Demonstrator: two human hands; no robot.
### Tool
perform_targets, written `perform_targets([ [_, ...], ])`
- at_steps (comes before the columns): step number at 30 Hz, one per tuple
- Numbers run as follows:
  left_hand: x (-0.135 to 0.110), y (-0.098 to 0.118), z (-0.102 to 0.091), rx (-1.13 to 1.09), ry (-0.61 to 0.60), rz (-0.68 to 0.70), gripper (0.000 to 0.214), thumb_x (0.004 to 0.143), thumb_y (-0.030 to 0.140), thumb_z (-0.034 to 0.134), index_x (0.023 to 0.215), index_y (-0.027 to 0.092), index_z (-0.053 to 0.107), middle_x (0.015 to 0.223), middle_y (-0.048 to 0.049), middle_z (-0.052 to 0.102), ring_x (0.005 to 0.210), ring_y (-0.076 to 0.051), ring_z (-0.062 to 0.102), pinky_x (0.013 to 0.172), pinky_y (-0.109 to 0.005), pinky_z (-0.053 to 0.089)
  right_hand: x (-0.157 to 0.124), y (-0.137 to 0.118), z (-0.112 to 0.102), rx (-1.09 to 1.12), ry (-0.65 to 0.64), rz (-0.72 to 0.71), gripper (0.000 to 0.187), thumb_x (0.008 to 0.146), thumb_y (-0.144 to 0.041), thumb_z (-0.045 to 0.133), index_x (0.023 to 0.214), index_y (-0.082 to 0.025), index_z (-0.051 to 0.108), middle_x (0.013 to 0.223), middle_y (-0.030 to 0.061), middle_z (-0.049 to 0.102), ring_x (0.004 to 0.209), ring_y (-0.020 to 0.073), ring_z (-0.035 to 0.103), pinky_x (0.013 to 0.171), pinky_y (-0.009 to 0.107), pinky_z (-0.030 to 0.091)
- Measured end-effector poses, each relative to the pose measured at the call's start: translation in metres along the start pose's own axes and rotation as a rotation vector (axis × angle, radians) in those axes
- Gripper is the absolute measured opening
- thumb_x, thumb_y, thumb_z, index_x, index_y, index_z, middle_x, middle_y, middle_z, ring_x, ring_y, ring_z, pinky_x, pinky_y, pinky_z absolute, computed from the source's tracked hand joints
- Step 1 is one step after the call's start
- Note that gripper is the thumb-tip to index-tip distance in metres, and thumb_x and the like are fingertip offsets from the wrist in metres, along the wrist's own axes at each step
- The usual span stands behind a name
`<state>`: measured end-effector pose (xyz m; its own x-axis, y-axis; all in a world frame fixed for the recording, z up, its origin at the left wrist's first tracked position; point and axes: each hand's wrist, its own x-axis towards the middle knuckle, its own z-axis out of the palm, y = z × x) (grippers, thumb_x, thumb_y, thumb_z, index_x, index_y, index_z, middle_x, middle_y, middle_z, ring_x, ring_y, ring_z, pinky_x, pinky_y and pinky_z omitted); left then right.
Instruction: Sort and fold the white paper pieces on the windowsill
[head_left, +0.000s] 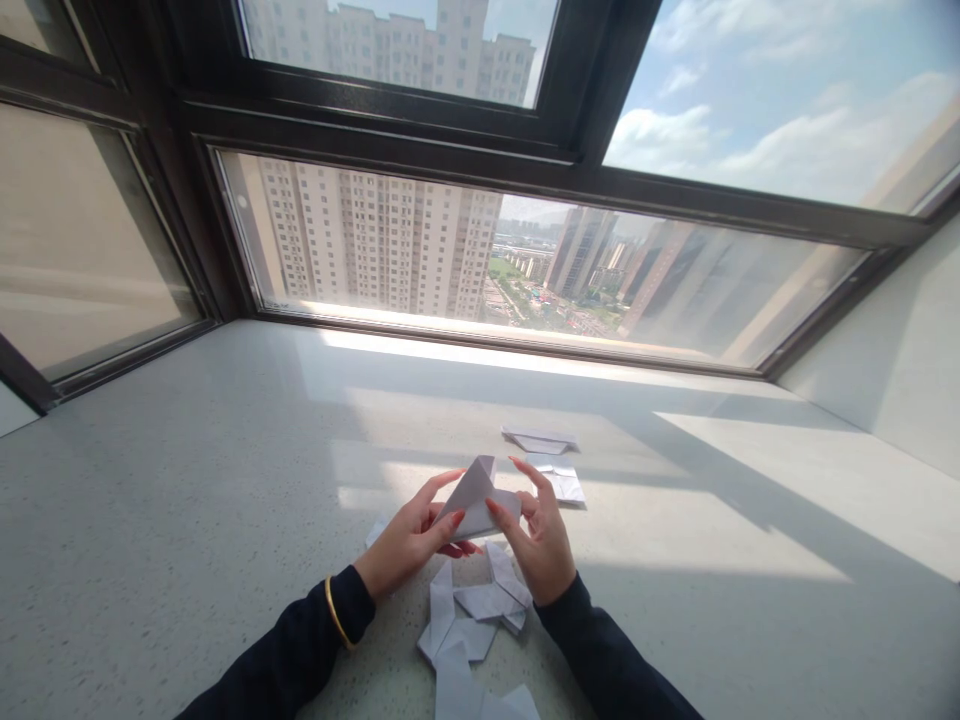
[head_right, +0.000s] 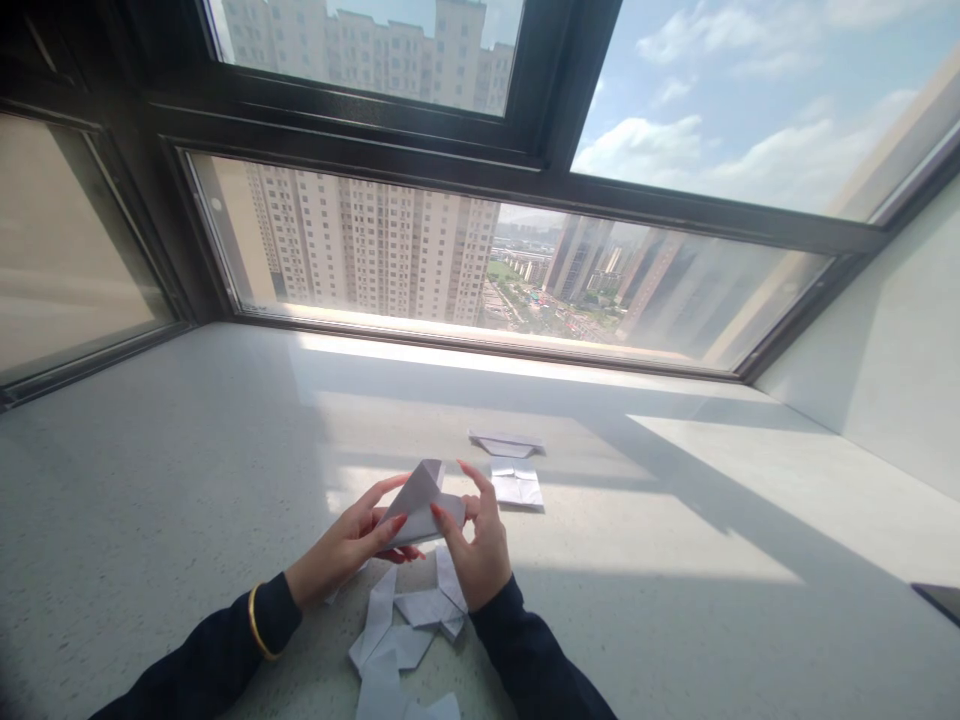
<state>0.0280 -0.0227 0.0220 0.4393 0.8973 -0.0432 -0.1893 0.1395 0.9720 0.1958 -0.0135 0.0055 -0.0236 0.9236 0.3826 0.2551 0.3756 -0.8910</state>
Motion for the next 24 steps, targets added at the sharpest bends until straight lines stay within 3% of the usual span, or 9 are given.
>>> perform_targets([
  [4, 0.002, -0.004, 0.000, 0.036, -0.055, -0.055, 0.052, 0.075, 0.047, 0.047, 0.117, 0.019, 0.034, 0.075, -0.0045, 0.061, 0.054, -0.015, 0.060, 0.045, -0.023, 0.043, -0.003, 0.000, 0.003, 0.008, -0.024, -0.011, 0.047, 0.076, -0.029, 0.053, 0.117, -0.017, 0.035, 0.061, -0.0017, 0.057, 0.057, 0.0151, 0.055, 0.056, 0.028, 0.045],
  [7, 0.003, -0.008, 0.001, 0.117, -0.074, -0.104, 0.043, 0.074, 0.051, 0.043, 0.094, 0.014, 0.048, 0.061, -0.0014, 0.060, 0.031, -0.004, 0.040, 0.030, -0.016, 0.024, -0.003, -0.002, 0.004, 0.023, -0.070, -0.029, 0.045, 0.077, -0.030, 0.051, 0.117, -0.017, 0.034, 0.064, -0.0010, 0.056, 0.058, 0.0147, 0.054, 0.056, 0.028, 0.045],
  [11, 0.004, -0.003, -0.003, 0.156, 0.120, -0.053, 0.039, 0.073, 0.053, 0.044, 0.067, 0.014, 0.048, 0.042, 0.0069, 0.043, 0.030, -0.002, 0.027, 0.032, -0.017, 0.017, 0.002, -0.020, -0.006, -0.054, 0.002, -0.109, 0.047, 0.076, -0.034, 0.052, 0.116, -0.021, 0.032, 0.079, 0.0021, 0.052, 0.070, 0.0153, 0.051, 0.062, 0.029, 0.044],
  [12, 0.004, -0.001, -0.006, 0.156, 0.192, -0.031, 0.039, 0.073, 0.053, 0.044, 0.063, 0.015, 0.047, 0.040, 0.0079, 0.039, 0.031, -0.002, 0.026, 0.032, -0.017, 0.016, 0.002, -0.026, -0.010, -0.092, -0.077, -0.124, 0.045, 0.074, -0.036, 0.053, 0.112, -0.021, 0.035, 0.081, 0.0022, 0.051, 0.072, 0.0153, 0.051, 0.063, 0.028, 0.043],
  [15, 0.006, 0.004, -0.015, 0.160, 0.389, 0.024, 0.041, 0.071, 0.054, 0.044, 0.057, 0.015, 0.044, 0.039, 0.0090, 0.033, 0.033, -0.003, 0.024, 0.034, -0.017, 0.017, -0.005, -0.040, -0.017, -0.233, -0.692, -0.160, 0.046, 0.061, -0.043, 0.064, 0.098, -0.021, 0.048, 0.080, 0.0012, 0.052, 0.070, 0.0147, 0.050, 0.061, 0.024, 0.042],
  [17, 0.008, 0.005, -0.019, 0.162, 0.461, 0.045, 0.042, 0.070, 0.055, 0.045, 0.057, 0.015, 0.045, 0.039, 0.0094, 0.031, 0.033, -0.004, 0.024, 0.035, -0.017, 0.017, -0.017, -0.040, -0.014, -0.388, -0.952, -0.203, 0.045, 0.059, -0.040, 0.067, 0.094, -0.019, 0.050, 0.072, -0.0006, 0.054, 0.062, 0.0133, 0.050, 0.055, 0.022, 0.041],
  [18, 0.008, 0.006, -0.021, 0.162, 0.481, 0.052, 0.042, 0.070, 0.056, 0.044, 0.058, 0.015, 0.046, 0.038, 0.0096, 0.030, 0.034, -0.004, 0.024, 0.035, -0.017, 0.018, -0.023, -0.036, -0.011, -0.487, -1.019, -0.233, 0.038, 0.064, -0.035, 0.064, 0.094, -0.017, 0.050, 0.069, -0.0008, 0.056, 0.060, 0.0133, 0.051, 0.055, 0.021, 0.040],
  [20, 0.009, 0.007, -0.020, 0.161, 0.501, 0.072, 0.042, 0.070, 0.056, 0.043, 0.061, 0.015, 0.048, 0.038, 0.0097, 0.030, 0.035, -0.005, 0.024, 0.036, -0.018, 0.018, -0.036, -0.027, -0.003, -0.696, -1.024, -0.328, 0.027, 0.072, -0.022, 0.057, 0.098, -0.017, 0.048, 0.068, 0.0003, 0.060, 0.060, 0.0149, 0.054, 0.054, 0.022, 0.038],
  [24, 0.008, 0.010, -0.014, 0.159, 0.545, 0.114, 0.040, 0.071, 0.054, 0.043, 0.066, 0.015, 0.049, 0.041, 0.0088, 0.034, 0.037, -0.005, 0.026, 0.037, -0.018, 0.019, -0.052, -0.012, 0.011, -0.910, -0.904, -0.557, 0.042, 0.075, -0.016, 0.054, 0.114, -0.018, 0.038, 0.067, 0.0016, 0.063, 0.053, 0.0167, 0.056, 0.046, 0.022, 0.033],
])
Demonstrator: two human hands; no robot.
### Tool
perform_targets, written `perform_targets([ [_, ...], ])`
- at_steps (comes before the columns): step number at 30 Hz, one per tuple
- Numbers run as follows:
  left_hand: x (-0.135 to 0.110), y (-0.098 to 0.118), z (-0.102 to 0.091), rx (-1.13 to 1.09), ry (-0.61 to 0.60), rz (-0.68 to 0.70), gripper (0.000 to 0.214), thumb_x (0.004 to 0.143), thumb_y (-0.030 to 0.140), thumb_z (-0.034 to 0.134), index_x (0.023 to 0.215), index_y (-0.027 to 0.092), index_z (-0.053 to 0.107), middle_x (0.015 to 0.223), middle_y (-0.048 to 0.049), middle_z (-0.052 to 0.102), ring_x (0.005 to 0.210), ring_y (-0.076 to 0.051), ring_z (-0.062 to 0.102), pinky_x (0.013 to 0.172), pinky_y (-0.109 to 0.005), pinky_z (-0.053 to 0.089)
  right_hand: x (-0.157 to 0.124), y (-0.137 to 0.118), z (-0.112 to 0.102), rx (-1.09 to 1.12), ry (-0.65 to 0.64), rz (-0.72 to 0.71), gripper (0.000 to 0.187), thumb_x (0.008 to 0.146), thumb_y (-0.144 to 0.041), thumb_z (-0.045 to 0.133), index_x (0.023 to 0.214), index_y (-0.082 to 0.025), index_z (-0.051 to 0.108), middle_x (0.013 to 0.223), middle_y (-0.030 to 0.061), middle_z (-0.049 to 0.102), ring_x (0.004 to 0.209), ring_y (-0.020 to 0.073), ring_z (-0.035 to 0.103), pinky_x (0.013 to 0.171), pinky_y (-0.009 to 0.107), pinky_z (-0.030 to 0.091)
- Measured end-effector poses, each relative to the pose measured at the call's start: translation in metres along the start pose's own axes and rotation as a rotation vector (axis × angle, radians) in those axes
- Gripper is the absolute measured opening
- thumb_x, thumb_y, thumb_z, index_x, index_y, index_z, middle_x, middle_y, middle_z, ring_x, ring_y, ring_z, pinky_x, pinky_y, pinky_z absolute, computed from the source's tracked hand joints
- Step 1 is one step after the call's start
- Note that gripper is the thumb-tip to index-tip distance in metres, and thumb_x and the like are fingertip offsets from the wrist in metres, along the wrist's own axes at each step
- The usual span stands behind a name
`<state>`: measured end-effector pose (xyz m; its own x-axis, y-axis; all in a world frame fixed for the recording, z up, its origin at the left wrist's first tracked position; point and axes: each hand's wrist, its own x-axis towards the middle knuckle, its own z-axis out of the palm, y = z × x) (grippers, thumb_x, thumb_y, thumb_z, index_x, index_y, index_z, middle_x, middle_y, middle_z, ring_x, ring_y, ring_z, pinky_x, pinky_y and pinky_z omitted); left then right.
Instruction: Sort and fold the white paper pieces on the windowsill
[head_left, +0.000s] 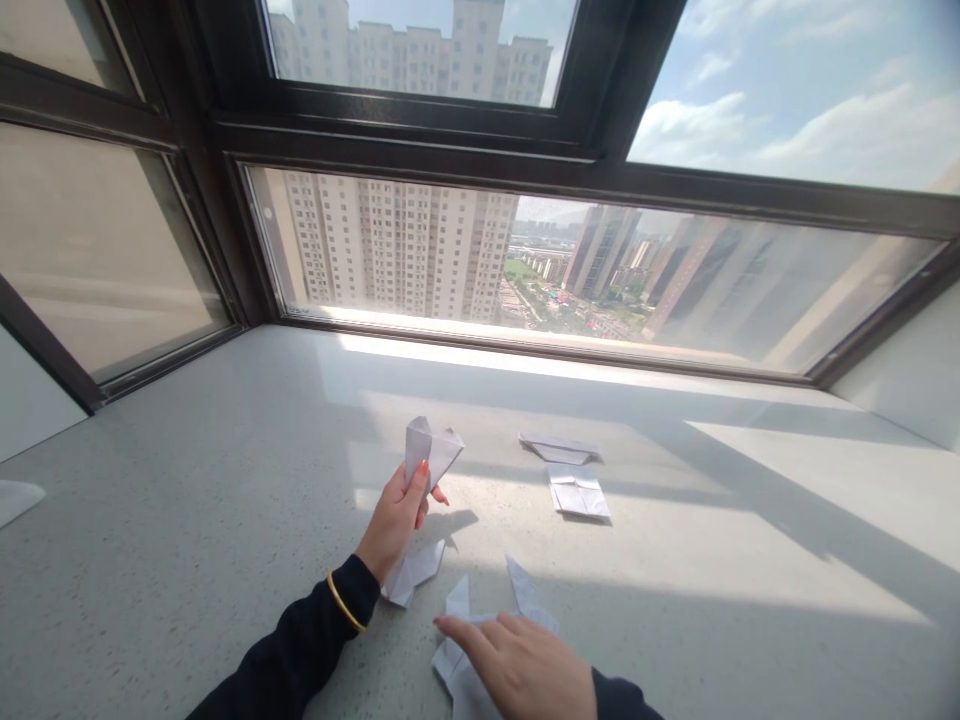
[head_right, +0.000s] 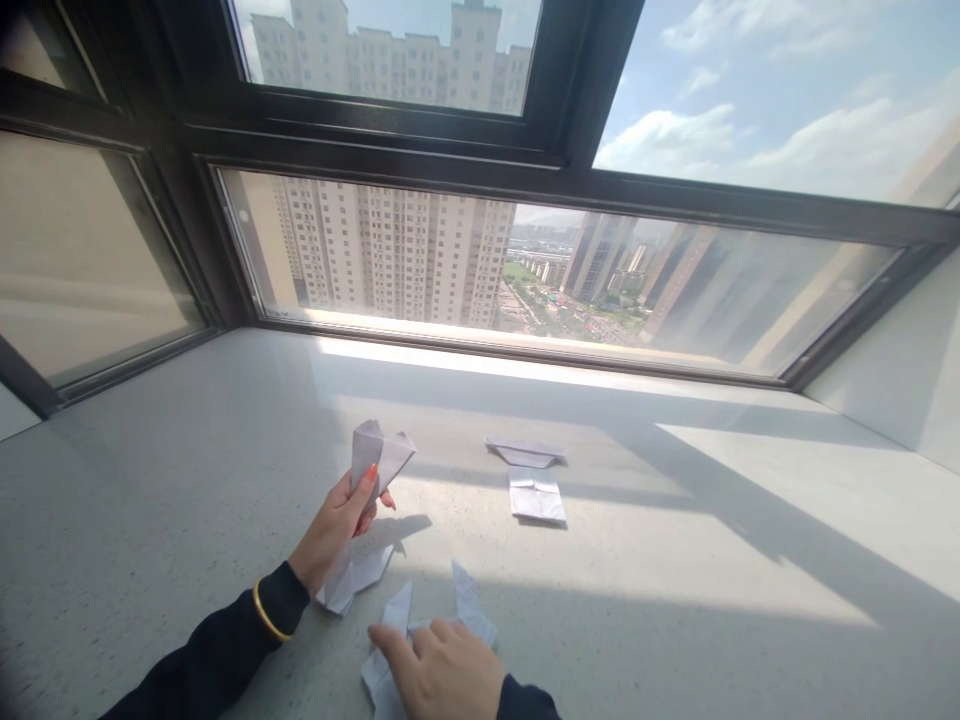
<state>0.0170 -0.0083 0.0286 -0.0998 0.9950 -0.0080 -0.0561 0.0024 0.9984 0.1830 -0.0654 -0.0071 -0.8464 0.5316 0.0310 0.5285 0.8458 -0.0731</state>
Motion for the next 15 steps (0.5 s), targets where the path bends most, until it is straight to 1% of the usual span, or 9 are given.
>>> perform_targets([
  [1, -0.001, 0.001, 0.001, 0.000, 0.008, 0.002, 0.039, 0.072, 0.054, 0.043, 0.067, 0.015, 0.049, 0.042, 0.0086, 0.034, 0.037, -0.005, 0.026, 0.037, -0.018, 0.019, 0.001, -0.001, 0.002, -0.015, 0.029, -0.025, 0.044, 0.075, -0.018, 0.054, 0.116, -0.019, 0.037, 0.063, 0.0007, 0.062, 0.050, 0.0165, 0.055, 0.043, 0.022, 0.031],
  [3, -0.002, 0.003, 0.002, -0.004, 0.005, -0.003, 0.037, 0.073, 0.052, 0.044, 0.068, 0.015, 0.049, 0.044, 0.0083, 0.035, 0.038, -0.005, 0.026, 0.038, -0.018, 0.020, 0.002, -0.003, 0.002, 0.017, 0.072, -0.068, 0.042, 0.075, -0.021, 0.054, 0.114, -0.020, 0.040, 0.060, -0.0002, 0.062, 0.046, 0.0154, 0.054, 0.041, 0.022, 0.029],
  [6, -0.003, 0.000, 0.003, -0.018, -0.030, -0.028, 0.035, 0.074, 0.049, 0.044, 0.069, 0.015, 0.047, 0.048, 0.0071, 0.039, 0.037, -0.004, 0.027, 0.037, -0.017, 0.020, 0.003, -0.002, -0.003, 0.164, 0.096, -0.079, 0.036, 0.073, -0.014, 0.053, 0.108, -0.020, 0.047, 0.059, -0.0005, 0.062, 0.046, 0.0139, 0.053, 0.042, 0.020, 0.033],
  [9, -0.002, -0.006, 0.004, -0.042, -0.087, -0.051, 0.033, 0.075, 0.048, 0.043, 0.072, 0.015, 0.045, 0.055, 0.0047, 0.045, 0.038, -0.003, 0.028, 0.036, -0.017, 0.021, 0.004, 0.002, -0.011, 0.443, 0.067, -0.101, 0.043, 0.071, -0.011, 0.049, 0.113, -0.018, 0.045, 0.052, -0.0031, 0.057, 0.047, 0.0127, 0.052, 0.045, 0.019, 0.037],
  [12, -0.001, -0.011, 0.004, -0.068, -0.167, -0.088, 0.032, 0.074, 0.048, 0.045, 0.077, 0.016, 0.043, 0.059, 0.0046, 0.047, 0.037, -0.002, 0.027, 0.035, -0.015, 0.019, 0.002, 0.009, -0.022, 0.799, 0.041, -0.154, 0.050, 0.073, -0.023, 0.049, 0.121, -0.019, 0.039, 0.052, -0.0055, 0.051, 0.043, 0.0097, 0.046, 0.043, 0.017, 0.038],
  [13, 0.000, -0.012, 0.004, -0.074, -0.190, -0.103, 0.032, 0.074, 0.048, 0.046, 0.077, 0.016, 0.043, 0.058, 0.0050, 0.046, 0.037, -0.002, 0.027, 0.034, -0.015, 0.017, 0.000, 0.012, -0.027, 0.899, 0.035, -0.146, 0.052, 0.073, -0.029, 0.050, 0.123, -0.020, 0.037, 0.054, -0.0053, 0.051, 0.043, 0.0091, 0.045, 0.043, 0.017, 0.038],
  [15, -0.001, -0.012, 0.003, -0.091, -0.225, -0.134, 0.032, 0.073, 0.048, 0.046, 0.077, 0.017, 0.042, 0.057, 0.0058, 0.046, 0.036, -0.002, 0.026, 0.034, -0.015, 0.016, -0.002, 0.019, -0.038, 1.041, 0.036, -0.083, 0.055, 0.072, -0.037, 0.053, 0.123, -0.022, 0.038, 0.060, -0.0038, 0.051, 0.047, 0.0095, 0.046, 0.046, 0.018, 0.041],
])
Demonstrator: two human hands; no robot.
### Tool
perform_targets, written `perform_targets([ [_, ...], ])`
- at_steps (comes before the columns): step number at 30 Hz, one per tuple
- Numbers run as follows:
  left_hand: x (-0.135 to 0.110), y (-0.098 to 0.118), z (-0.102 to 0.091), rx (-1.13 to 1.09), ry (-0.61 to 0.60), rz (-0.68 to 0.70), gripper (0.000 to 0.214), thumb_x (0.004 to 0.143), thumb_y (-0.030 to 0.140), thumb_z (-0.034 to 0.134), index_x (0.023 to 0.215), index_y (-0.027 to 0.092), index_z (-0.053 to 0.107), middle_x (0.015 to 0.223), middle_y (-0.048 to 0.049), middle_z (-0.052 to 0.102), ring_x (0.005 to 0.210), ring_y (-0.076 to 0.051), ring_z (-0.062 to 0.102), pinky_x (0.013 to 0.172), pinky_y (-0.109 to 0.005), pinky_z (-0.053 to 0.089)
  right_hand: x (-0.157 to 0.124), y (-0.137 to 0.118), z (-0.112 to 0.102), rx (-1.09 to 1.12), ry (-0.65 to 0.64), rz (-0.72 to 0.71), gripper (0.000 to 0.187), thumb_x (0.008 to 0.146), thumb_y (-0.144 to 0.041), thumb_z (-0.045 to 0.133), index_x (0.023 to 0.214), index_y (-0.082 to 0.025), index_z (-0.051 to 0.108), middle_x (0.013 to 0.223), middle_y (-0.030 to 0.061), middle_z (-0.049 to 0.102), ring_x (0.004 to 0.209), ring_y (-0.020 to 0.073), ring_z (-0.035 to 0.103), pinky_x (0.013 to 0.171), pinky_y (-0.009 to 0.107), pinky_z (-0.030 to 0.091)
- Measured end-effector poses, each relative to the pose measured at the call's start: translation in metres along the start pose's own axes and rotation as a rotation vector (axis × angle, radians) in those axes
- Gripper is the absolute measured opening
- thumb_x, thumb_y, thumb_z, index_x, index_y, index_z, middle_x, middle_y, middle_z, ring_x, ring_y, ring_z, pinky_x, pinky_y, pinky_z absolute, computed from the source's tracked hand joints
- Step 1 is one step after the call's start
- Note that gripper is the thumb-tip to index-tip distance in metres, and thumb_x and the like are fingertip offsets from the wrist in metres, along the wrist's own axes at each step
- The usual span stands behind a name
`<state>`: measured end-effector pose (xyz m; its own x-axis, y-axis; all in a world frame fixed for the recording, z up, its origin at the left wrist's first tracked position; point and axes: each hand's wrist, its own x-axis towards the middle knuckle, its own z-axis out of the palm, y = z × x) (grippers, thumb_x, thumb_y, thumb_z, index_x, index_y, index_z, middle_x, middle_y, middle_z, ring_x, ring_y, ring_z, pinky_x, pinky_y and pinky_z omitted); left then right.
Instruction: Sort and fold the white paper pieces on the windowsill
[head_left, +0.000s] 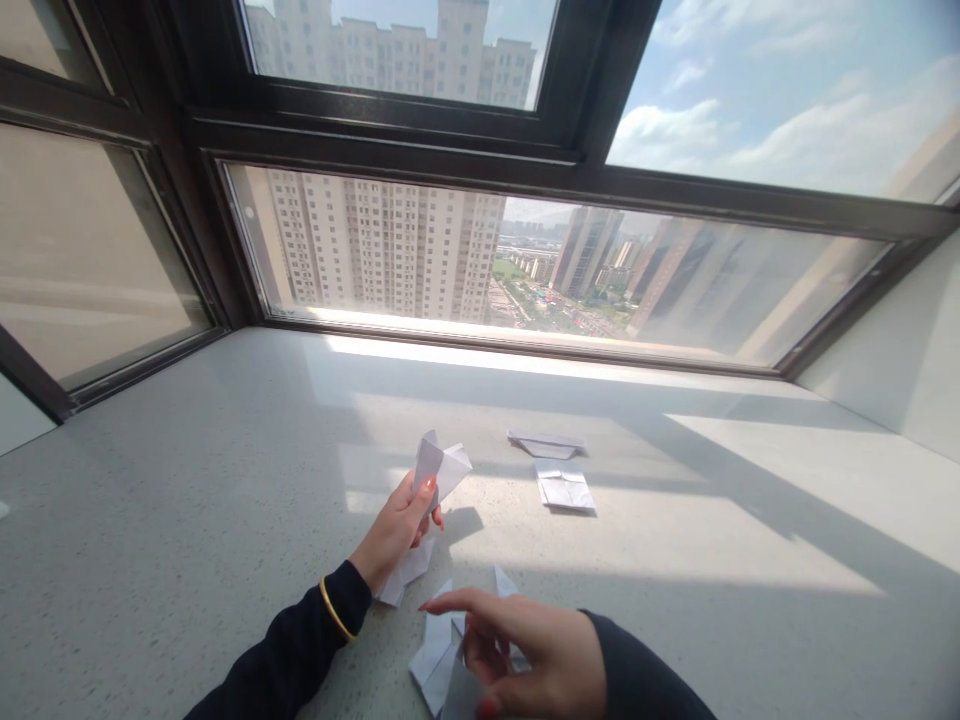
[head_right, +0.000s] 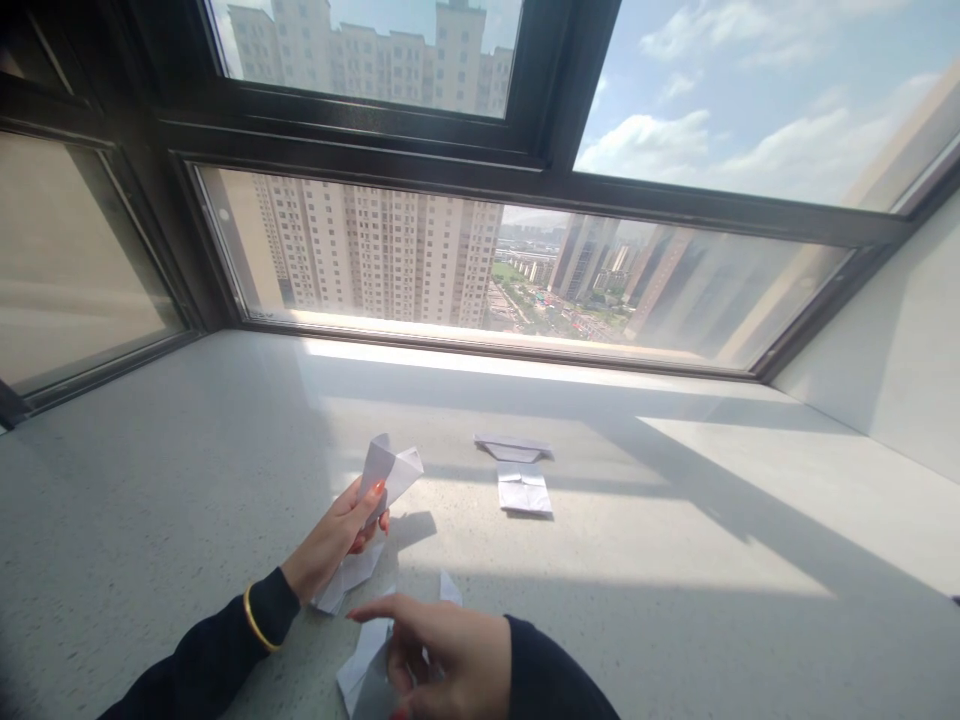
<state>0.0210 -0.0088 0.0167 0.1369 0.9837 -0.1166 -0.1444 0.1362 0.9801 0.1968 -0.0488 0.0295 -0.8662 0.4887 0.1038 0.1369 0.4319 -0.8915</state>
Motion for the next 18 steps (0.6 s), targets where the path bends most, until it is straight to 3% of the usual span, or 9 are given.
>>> perform_targets([
  [3, -0.003, 0.004, 0.000, -0.054, -0.081, -0.076, 0.034, 0.073, 0.051, 0.045, 0.076, 0.017, 0.043, 0.056, 0.0055, 0.047, 0.035, -0.002, 0.026, 0.034, -0.015, 0.016, 0.001, -0.008, -0.017, 0.095, 0.177, 0.058, 0.051, 0.073, -0.039, 0.053, 0.119, -0.021, 0.043, 0.076, 0.0015, 0.055, 0.067, 0.0139, 0.051, 0.064, 0.027, 0.045],
  [7, -0.007, 0.009, 0.001, -0.133, -0.201, -0.200, 0.041, 0.074, 0.054, 0.041, 0.085, 0.015, 0.049, 0.059, 0.0031, 0.051, 0.038, -0.003, 0.033, 0.035, -0.016, 0.022, 0.007, 0.000, -0.027, 0.054, 0.471, 0.025, 0.038, 0.080, -0.034, 0.045, 0.115, -0.021, 0.046, 0.100, 0.0066, 0.053, 0.090, 0.0189, 0.049, 0.082, 0.036, 0.040],
  [12, -0.010, 0.009, 0.004, -0.149, -0.237, -0.238, 0.048, 0.073, 0.056, 0.041, 0.097, 0.016, 0.052, 0.069, -0.0008, 0.056, 0.054, -0.009, 0.049, 0.044, -0.018, 0.034, 0.011, 0.020, -0.022, -0.056, 0.614, 0.060, 0.036, 0.083, -0.027, 0.038, 0.118, -0.022, 0.041, 0.090, 0.0059, 0.051, 0.075, 0.0161, 0.052, 0.059, 0.028, 0.048],
  [18, -0.013, 0.005, 0.006, 0.131, -0.316, -0.211, 0.048, 0.071, 0.053, 0.047, 0.102, 0.017, 0.051, 0.060, 0.0035, 0.051, 0.041, -0.006, 0.036, 0.037, -0.018, 0.025, 0.013, 0.020, -0.017, -0.351, 0.807, -0.043, 0.032, 0.082, -0.019, 0.037, 0.112, -0.022, 0.046, 0.072, 0.0019, 0.047, 0.063, 0.0146, 0.048, 0.055, 0.028, 0.045],
])
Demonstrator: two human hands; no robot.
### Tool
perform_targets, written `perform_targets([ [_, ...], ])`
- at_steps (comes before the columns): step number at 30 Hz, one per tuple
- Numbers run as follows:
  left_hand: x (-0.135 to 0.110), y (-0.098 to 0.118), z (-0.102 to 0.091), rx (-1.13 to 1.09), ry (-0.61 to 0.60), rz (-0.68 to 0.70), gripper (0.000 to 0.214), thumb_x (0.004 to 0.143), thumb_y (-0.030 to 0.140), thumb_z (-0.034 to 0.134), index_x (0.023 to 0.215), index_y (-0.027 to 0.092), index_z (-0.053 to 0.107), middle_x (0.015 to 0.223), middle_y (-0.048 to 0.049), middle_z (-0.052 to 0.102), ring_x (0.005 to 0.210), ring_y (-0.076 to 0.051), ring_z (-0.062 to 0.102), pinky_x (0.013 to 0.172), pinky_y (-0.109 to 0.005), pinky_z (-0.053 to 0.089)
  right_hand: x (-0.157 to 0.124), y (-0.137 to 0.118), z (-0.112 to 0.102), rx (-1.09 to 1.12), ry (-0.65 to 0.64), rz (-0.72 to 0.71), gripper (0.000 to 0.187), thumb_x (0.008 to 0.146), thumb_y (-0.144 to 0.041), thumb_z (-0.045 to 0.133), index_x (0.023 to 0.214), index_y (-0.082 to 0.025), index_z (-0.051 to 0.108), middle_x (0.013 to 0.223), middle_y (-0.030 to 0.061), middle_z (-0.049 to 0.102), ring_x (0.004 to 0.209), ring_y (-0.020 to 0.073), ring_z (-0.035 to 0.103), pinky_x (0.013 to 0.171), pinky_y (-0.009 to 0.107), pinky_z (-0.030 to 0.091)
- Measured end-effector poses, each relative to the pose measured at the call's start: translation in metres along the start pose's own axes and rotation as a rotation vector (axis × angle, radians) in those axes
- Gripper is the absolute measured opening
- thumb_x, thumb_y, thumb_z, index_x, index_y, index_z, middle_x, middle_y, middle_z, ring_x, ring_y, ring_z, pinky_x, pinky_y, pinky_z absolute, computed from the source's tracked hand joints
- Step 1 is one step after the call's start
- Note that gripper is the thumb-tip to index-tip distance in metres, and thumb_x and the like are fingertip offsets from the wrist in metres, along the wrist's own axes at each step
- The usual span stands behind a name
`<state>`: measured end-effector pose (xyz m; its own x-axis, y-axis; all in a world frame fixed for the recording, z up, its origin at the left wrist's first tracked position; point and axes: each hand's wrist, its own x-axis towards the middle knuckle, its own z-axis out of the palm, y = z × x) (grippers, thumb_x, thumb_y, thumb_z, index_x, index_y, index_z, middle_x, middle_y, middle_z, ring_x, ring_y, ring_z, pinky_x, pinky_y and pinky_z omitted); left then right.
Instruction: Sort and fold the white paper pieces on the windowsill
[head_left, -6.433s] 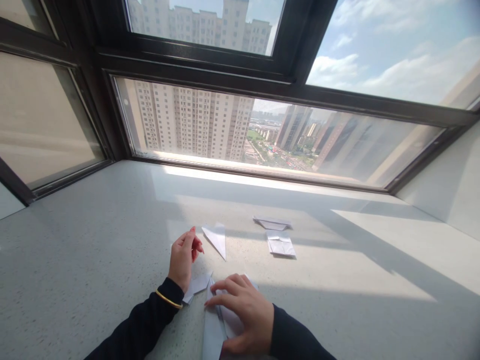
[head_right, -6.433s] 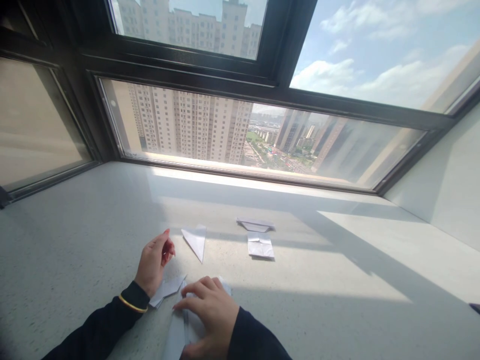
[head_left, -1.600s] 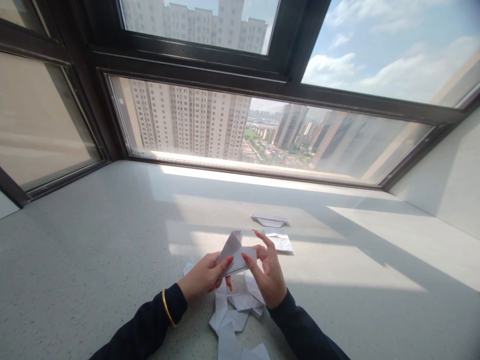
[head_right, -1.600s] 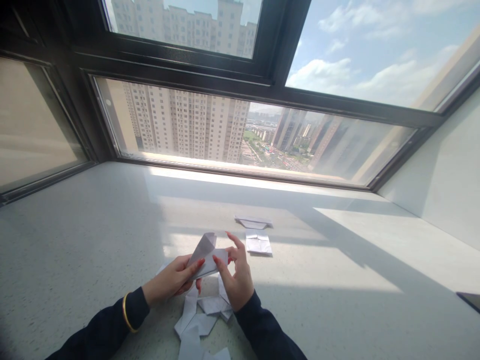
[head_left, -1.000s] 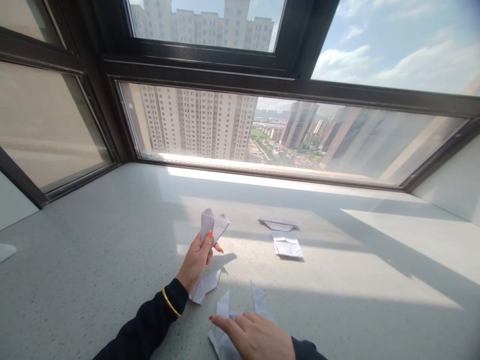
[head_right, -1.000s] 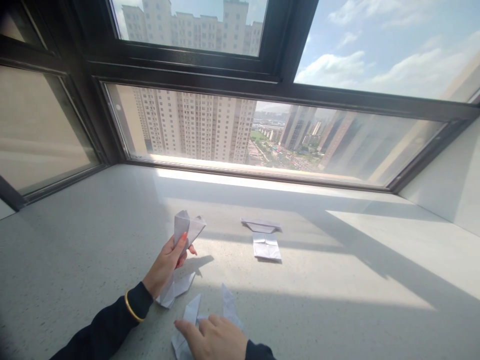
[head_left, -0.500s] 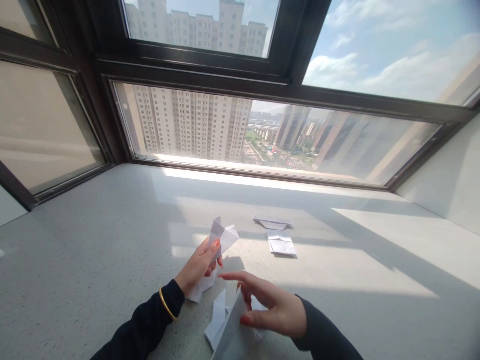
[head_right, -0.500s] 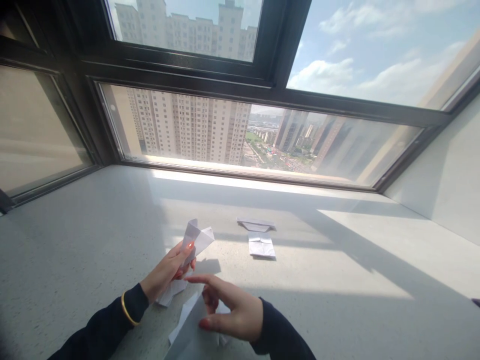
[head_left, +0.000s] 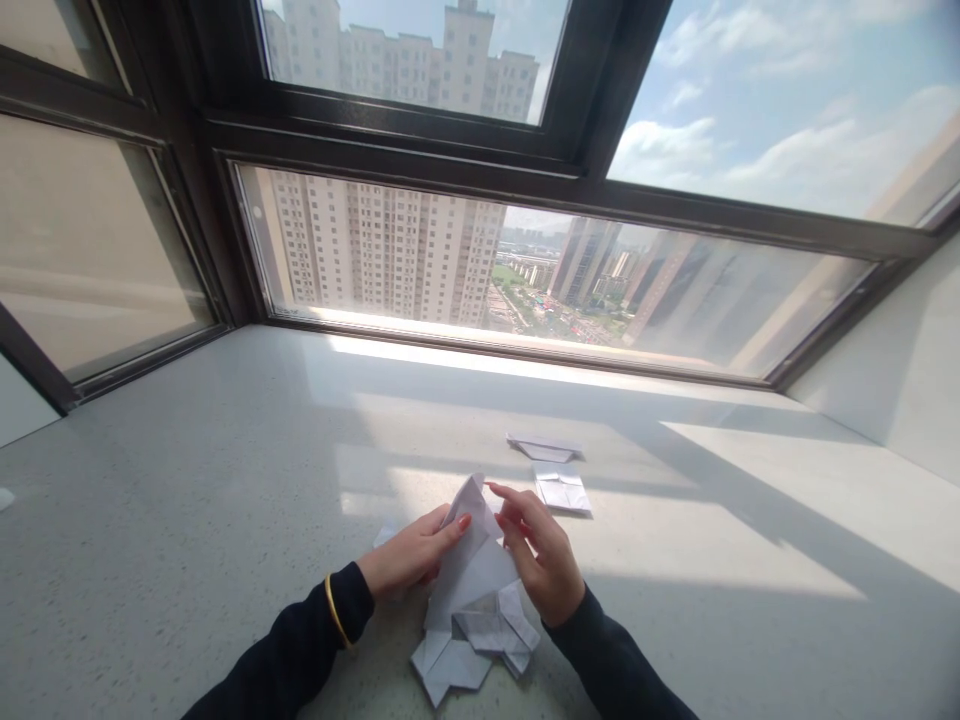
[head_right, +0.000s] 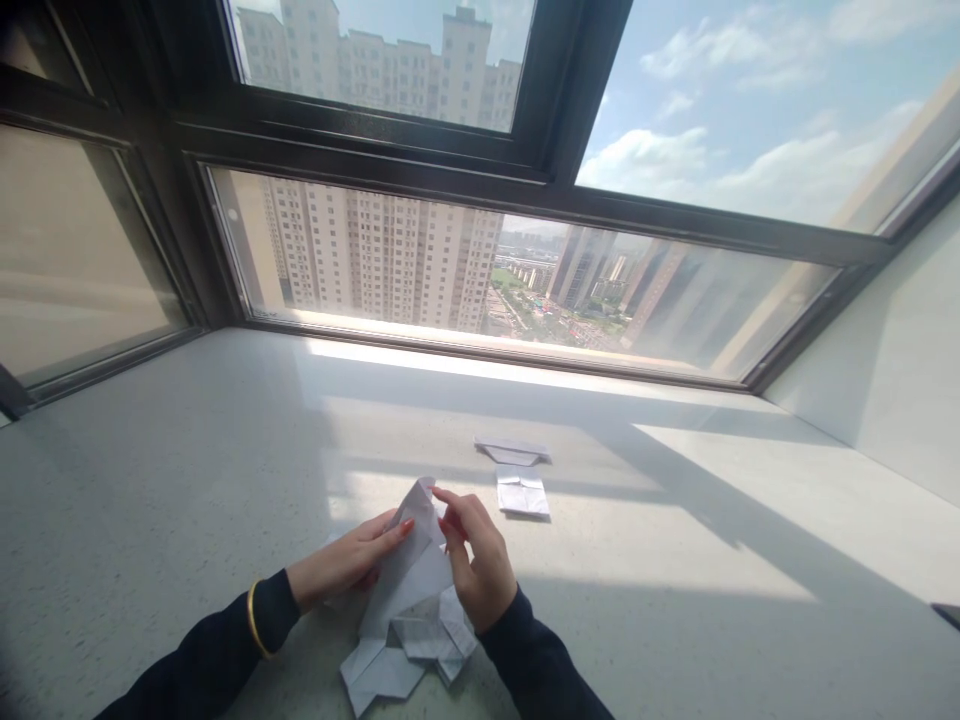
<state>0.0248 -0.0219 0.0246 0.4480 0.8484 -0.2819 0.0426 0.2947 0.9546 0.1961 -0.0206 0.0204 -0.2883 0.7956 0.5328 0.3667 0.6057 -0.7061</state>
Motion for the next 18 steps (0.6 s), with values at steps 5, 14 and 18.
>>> perform_targets([
  [5, 0.003, -0.005, 0.000, 0.010, -0.128, 0.169, 0.048, 0.065, 0.042, 0.061, 0.106, 0.018, 0.051, 0.088, -0.0041, 0.059, 0.073, -0.016, 0.053, 0.058, -0.022, 0.040, -0.001, 0.001, 0.002, -0.011, 0.087, 0.051, 0.026, 0.082, -0.021, 0.038, 0.106, -0.021, 0.049, 0.074, 0.0026, 0.049, 0.065, 0.0149, 0.049, 0.057, 0.029, 0.046],
  [14, 0.004, 0.000, 0.003, -0.156, 0.164, 0.222, 0.051, 0.065, 0.041, 0.061, 0.107, 0.017, 0.045, 0.086, -0.0052, 0.059, 0.075, -0.019, 0.054, 0.061, -0.026, 0.041, -0.007, -0.004, 0.014, 0.188, 0.034, 0.230, 0.056, 0.074, -0.032, 0.055, 0.120, -0.021, 0.026, 0.064, -0.0039, 0.048, 0.054, 0.0128, 0.050, 0.049, 0.026, 0.045],
  [18, 0.005, -0.001, 0.006, -0.178, 0.145, 0.203, 0.047, 0.066, 0.046, 0.059, 0.101, 0.017, 0.047, 0.064, 0.0027, 0.052, 0.049, -0.008, 0.044, 0.045, -0.019, 0.032, -0.009, -0.007, 0.020, 0.368, -0.029, 0.297, 0.048, 0.079, -0.033, 0.049, 0.119, -0.022, 0.025, 0.067, -0.0021, 0.056, 0.051, 0.0124, 0.052, 0.046, 0.026, 0.046],
])
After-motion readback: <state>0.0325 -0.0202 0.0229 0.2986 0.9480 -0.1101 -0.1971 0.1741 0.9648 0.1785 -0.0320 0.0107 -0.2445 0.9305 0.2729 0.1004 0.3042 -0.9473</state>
